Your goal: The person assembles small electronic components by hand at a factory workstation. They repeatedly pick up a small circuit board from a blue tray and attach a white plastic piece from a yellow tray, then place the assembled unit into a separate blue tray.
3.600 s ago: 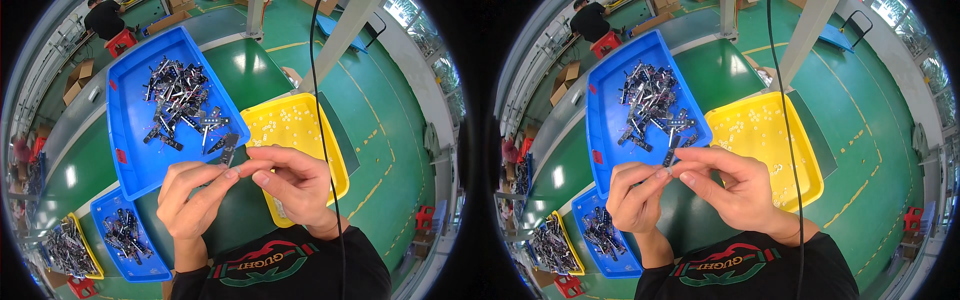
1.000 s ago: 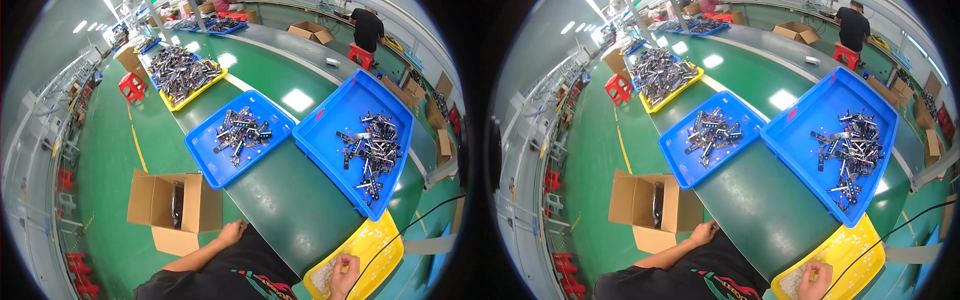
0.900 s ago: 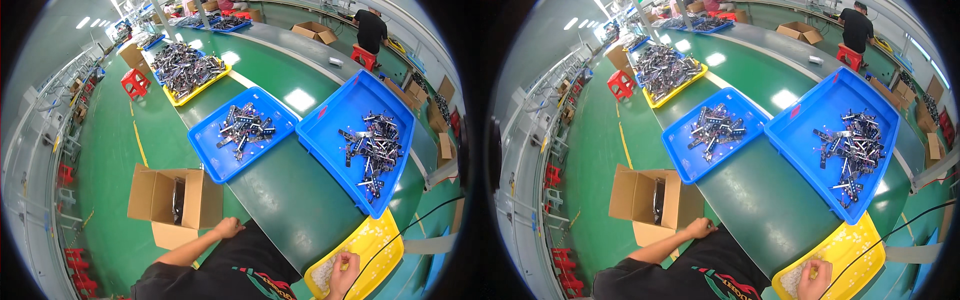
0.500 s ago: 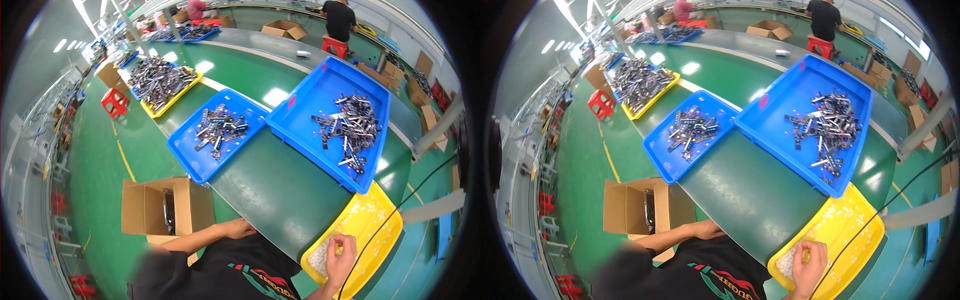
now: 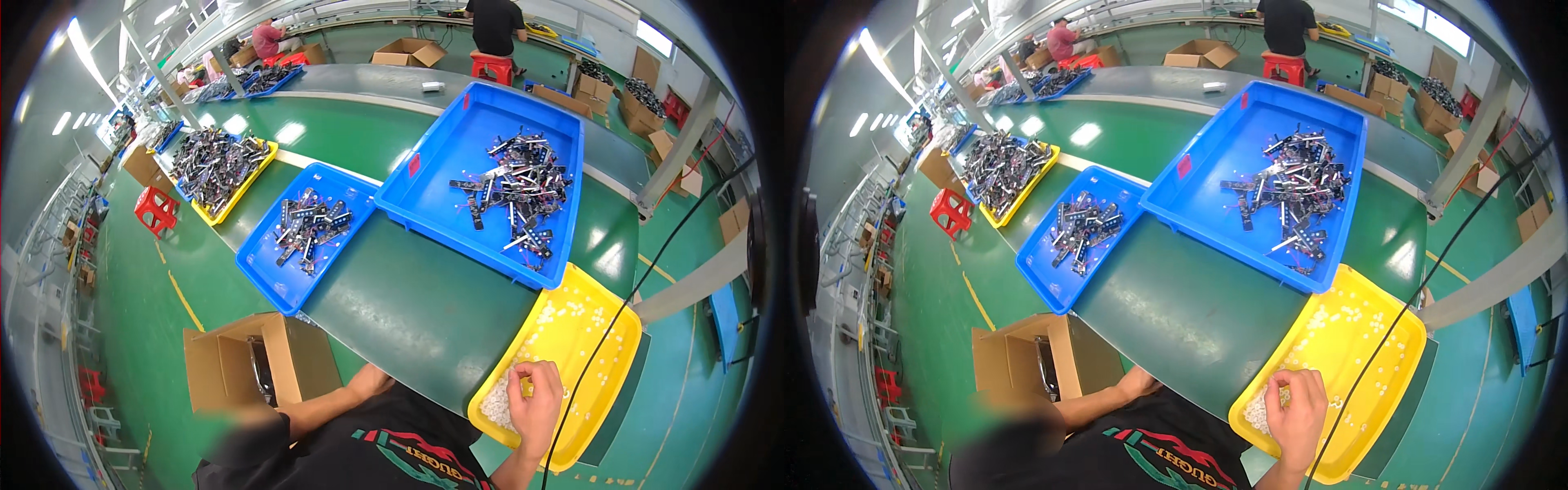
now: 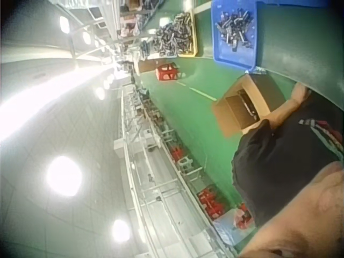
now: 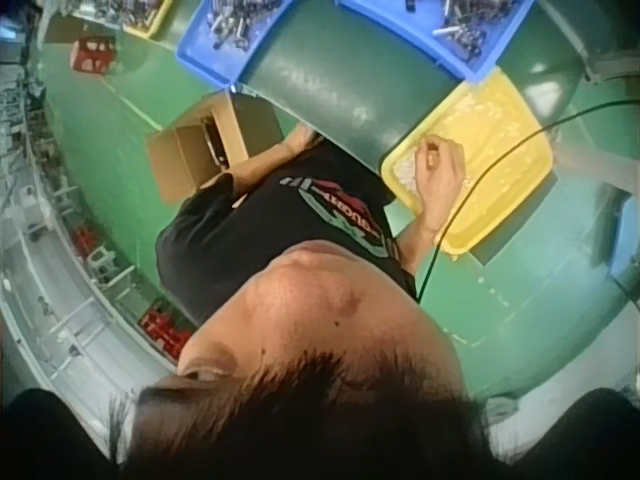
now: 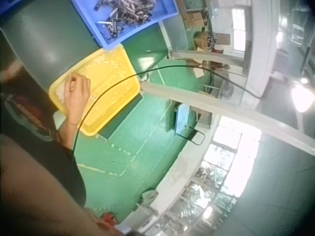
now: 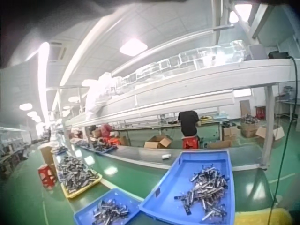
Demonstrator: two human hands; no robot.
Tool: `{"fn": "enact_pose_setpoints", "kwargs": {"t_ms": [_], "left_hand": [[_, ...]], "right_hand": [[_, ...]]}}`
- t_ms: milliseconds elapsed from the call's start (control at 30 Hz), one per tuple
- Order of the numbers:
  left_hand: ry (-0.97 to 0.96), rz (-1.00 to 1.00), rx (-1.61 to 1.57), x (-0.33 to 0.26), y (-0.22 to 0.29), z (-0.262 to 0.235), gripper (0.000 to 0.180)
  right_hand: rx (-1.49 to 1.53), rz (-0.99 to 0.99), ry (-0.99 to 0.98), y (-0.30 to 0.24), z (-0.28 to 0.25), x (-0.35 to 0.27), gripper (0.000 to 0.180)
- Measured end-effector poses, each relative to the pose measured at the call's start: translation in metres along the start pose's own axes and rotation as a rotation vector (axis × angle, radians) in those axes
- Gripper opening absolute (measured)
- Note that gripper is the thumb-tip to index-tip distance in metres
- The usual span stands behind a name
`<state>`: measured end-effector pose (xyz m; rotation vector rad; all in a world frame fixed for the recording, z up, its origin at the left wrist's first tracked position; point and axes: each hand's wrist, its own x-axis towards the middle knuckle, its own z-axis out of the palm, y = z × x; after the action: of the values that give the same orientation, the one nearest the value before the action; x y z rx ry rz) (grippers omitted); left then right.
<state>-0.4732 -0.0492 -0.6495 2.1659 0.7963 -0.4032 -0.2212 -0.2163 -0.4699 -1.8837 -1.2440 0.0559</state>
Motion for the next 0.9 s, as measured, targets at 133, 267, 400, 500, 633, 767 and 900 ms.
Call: {"fn": "enact_pose_setpoints", "kwargs": {"t_ms": [133, 267, 400, 500, 633, 767, 900], "left_hand": [[0.086, 0.267, 0.062, -0.005, -0.022, 0.019, 0.052], [-0.186, 0.284, 0.093, 0.009, -0.021, 0.030, 0.049], [-0.006, 0.274, 0.315, 0.043, -0.078, 0.081, 0.038], [0.095, 0.136, 0.430, 0.038, -0.071, 0.073, 0.037], [0.094, 0.024, 0.657, 0.051, -0.068, 0.074, 0.038], [-0.039, -0.288, 0.397, 0.051, -0.069, 0.061, 0.037], [-0.113, -0.473, 0.301, 0.052, -0.087, 0.059, 0.039]], "right_hand": [[0.005, -0.001, 0.025, 0.001, -0.001, 0.001, 0.013], [-0.006, -0.025, 0.008, -0.001, -0.001, -0.002, 0.014], [-0.030, -0.073, 0.000, -0.003, -0.002, 0.001, 0.014], [-0.064, -0.052, 0.037, 0.000, -0.006, -0.001, 0.015], [-0.093, -0.039, 0.066, 0.001, -0.007, -0.003, 0.014], [-0.115, -0.014, 0.072, -0.002, -0.011, -0.007, 0.013], [-0.121, -0.012, 0.083, -0.005, -0.011, -0.007, 0.013]]}}
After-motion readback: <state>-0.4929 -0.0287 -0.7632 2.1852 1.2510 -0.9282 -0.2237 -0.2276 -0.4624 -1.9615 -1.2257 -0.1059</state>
